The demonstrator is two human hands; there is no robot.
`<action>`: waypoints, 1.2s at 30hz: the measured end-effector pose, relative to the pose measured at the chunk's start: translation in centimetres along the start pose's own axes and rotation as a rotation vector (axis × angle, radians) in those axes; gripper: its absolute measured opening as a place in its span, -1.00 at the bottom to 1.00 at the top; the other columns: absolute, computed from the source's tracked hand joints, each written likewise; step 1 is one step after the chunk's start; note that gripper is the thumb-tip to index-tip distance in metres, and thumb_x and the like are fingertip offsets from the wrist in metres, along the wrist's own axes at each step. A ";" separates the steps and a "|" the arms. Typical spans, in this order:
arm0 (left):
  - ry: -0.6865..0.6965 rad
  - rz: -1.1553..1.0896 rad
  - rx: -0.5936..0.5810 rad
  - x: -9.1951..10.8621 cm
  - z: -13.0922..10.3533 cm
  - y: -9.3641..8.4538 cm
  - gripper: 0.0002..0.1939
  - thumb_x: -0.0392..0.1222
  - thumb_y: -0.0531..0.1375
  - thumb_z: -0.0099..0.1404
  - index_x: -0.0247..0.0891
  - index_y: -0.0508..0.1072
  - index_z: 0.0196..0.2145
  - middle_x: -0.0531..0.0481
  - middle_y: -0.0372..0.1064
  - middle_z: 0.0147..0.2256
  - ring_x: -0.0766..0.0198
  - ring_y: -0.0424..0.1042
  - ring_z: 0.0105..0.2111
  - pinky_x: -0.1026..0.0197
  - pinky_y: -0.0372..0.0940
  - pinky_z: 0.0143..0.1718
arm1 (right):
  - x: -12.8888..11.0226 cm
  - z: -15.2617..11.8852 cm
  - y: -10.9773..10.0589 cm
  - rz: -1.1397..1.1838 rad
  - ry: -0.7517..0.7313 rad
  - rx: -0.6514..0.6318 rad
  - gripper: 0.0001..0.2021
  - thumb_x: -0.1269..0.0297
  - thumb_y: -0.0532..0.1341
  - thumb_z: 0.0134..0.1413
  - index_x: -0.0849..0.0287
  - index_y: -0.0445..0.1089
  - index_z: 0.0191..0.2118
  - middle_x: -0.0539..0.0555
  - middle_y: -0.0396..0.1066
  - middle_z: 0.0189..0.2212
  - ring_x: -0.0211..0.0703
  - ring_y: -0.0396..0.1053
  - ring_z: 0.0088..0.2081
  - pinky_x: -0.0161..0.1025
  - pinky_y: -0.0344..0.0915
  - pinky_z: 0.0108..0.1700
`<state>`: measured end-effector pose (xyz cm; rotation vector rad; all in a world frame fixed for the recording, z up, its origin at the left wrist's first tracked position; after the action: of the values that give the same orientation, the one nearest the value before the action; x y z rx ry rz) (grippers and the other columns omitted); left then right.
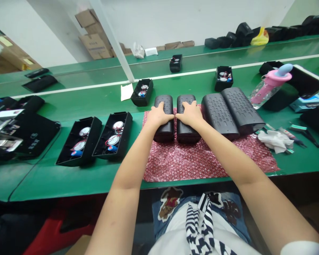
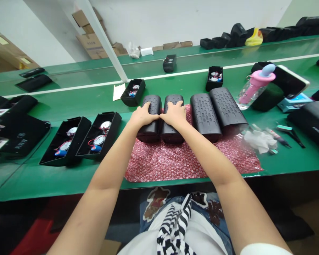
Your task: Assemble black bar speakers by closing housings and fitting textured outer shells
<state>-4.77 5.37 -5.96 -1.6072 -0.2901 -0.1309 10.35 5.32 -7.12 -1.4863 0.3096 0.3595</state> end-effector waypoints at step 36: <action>0.164 0.231 -0.075 1.1 1.6 -0.8 -0.19 0.12 -0.16 0.35 -0.47 -0.19 0.38 -0.40 -0.38 0.38 -0.27 -0.31 0.37 -0.43 -0.28 0.26 | -0.8 -1.3 -2.4 0.020 -0.084 -0.056 -0.42 0.18 0.03 0.32 0.43 0.03 0.33 0.39 -0.11 0.36 0.22 -0.22 0.39 0.26 -0.16 0.33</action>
<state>-4.03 7.15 -5.04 -1.6813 0.0278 -0.0961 10.66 3.91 -4.69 -1.5199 0.2490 0.4481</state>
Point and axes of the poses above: each hand's wrist, its own z-axis towards the middle knuckle, its own y-axis out of the palm, x = y × z, the point moved 1 cm from there along z, towards the middle knuckle
